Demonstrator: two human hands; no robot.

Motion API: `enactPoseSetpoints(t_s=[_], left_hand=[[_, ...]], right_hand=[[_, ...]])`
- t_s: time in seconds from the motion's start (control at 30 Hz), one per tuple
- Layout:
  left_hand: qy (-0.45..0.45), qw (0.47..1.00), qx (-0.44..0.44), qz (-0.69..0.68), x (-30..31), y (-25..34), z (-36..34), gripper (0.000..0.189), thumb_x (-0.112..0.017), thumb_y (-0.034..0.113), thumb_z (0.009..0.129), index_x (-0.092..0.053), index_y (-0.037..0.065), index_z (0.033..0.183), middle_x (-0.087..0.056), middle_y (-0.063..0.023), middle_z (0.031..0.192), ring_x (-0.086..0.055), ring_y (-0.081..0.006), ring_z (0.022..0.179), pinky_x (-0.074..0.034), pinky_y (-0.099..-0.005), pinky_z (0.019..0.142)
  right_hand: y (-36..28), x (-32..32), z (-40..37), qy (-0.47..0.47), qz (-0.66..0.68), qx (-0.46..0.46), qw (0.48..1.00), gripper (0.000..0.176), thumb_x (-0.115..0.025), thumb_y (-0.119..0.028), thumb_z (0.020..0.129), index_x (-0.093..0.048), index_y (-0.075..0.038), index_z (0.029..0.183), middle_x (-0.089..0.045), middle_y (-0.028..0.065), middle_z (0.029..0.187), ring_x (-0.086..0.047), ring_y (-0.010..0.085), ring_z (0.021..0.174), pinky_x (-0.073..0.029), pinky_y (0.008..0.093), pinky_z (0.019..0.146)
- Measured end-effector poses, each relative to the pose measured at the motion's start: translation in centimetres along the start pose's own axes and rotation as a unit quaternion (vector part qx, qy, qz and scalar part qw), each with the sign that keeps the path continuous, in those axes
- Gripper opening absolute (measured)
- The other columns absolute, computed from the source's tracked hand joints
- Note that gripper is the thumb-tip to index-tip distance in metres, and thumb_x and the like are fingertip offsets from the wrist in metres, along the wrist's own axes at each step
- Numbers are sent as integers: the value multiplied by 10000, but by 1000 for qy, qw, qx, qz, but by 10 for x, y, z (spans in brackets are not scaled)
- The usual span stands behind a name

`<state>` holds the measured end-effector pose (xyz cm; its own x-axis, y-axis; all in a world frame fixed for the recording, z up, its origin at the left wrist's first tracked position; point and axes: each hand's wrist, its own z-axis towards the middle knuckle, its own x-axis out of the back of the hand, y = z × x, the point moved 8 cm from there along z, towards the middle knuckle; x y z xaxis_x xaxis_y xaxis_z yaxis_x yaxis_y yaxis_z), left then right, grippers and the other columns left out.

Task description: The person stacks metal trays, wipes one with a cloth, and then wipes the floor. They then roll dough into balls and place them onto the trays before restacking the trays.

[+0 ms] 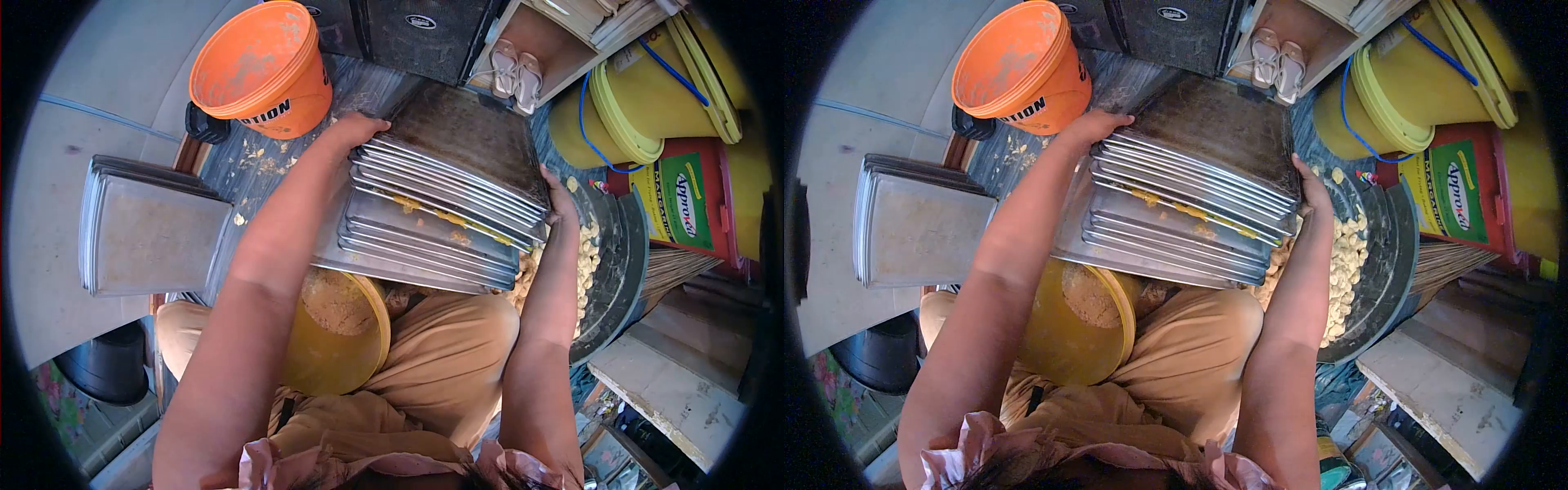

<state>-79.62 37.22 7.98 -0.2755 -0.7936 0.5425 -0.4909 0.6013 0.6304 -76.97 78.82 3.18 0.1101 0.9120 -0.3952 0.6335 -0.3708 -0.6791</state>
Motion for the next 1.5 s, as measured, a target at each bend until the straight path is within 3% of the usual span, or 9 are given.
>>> enactPoseSetpoints(t_s=[0.23, 0.43, 0.57, 0.67, 0.77, 0.9, 1.03, 1.23, 1.5], left_hand=[[11, 998, 4, -64, 3, -8, 10, 583, -666, 416, 747, -613, -82, 1044, -624, -218, 1061, -617, -306, 963, -466, -391, 827], [6, 988, 2, -153, 8, 19, -13, 446, -654, 370, 796, -633, -68, 879, -645, -109, 796, -607, -197, 679, -464, -310, 665], [-12, 981, 14, -194, 5, 7, 3, 394, -623, 373, 823, -633, -16, 885, -637, -82, 758, -604, -177, 657, -476, -309, 630], [-33, 934, 0, -356, 3, 25, -9, 363, -608, 365, 836, -615, 7, 896, -641, -75, 757, -617, -175, 658, -500, -311, 620], [-56, 919, 29, -389, 7, 32, -2, 323, -573, 358, 864, -600, 37, 880, -649, -68, 746, -620, -184, 610, -528, -320, 603], [-46, 931, 19, -361, 17, 47, 0, 314, -560, 360, 871, -596, 48, 887, -646, -65, 747, -620, -166, 608, -533, -313, 573], [-29, 928, 18, -370, 25, 59, -9, 367, -548, 416, 864, -581, 51, 885, -635, -61, 763, -604, -158, 609, -530, -305, 524], [-34, 896, -8, -442, 43, 92, -5, 395, -499, 430, 883, -510, 46, 792, -496, -52, 647, -481, -157, 531, -566, -377, 585], [-45, 914, 13, -404, 40, 81, -5, 594, -455, 537, 874, -532, -20, 1064, -608, -125, 944, -611, -232, 881, -569, -390, 705]], right_hand=[[-10, 5, 7, 34, 46, 42, 997, 321, -579, -279, 869, -566, -17, 1053, -641, 122, 995, -632, 244, 853, -505, 382, 818], [-22, 14, 11, 46, 36, 65, 996, 294, -589, -277, 863, -584, -15, 996, -638, 119, 964, -629, 244, 863, -518, 365, 779], [-17, 8, 2, 7, 76, 43, 996, 398, -616, -356, 844, -582, -15, 1046, -639, 129, 1001, -626, 256, 881, -508, 361, 795], [-34, 25, 6, 80, 22, 182, 980, 605, -603, -475, 816, -554, 49, 1114, -632, 185, 1038, -626, 294, 925, -495, 388, 850], [-33, -4, -8, -21, 159, 102, 982, 622, -580, -481, 831, -533, 63, 1131, -616, 203, 1072, -620, 321, 937, -504, 415, 836], [-47, -8, -8, 52, 192, 141, 970, 583, -509, -428, 869, -505, 92, 1132, -611, 225, 1065, -615, 367, 913, -498, 448, 848], [-63, -10, -27, 131, 299, 227, 918, 573, -488, -415, 862, -445, 46, 1199, -533, 222, 1171, -515, 388, 1079, -416, 536, 927], [-100, -32, -47, 57, 361, 316, 875, 702, -445, -455, 840, -235, -13, 1345, -325, 209, 1360, -364, 387, 1230, -304, 617, 975], [-88, -15, -22, 56, 389, 230, 890, 534, -519, -354, 854, -403, 13, 1224, -479, 203, 1225, -485, 367, 1114, -382, 571, 939]])
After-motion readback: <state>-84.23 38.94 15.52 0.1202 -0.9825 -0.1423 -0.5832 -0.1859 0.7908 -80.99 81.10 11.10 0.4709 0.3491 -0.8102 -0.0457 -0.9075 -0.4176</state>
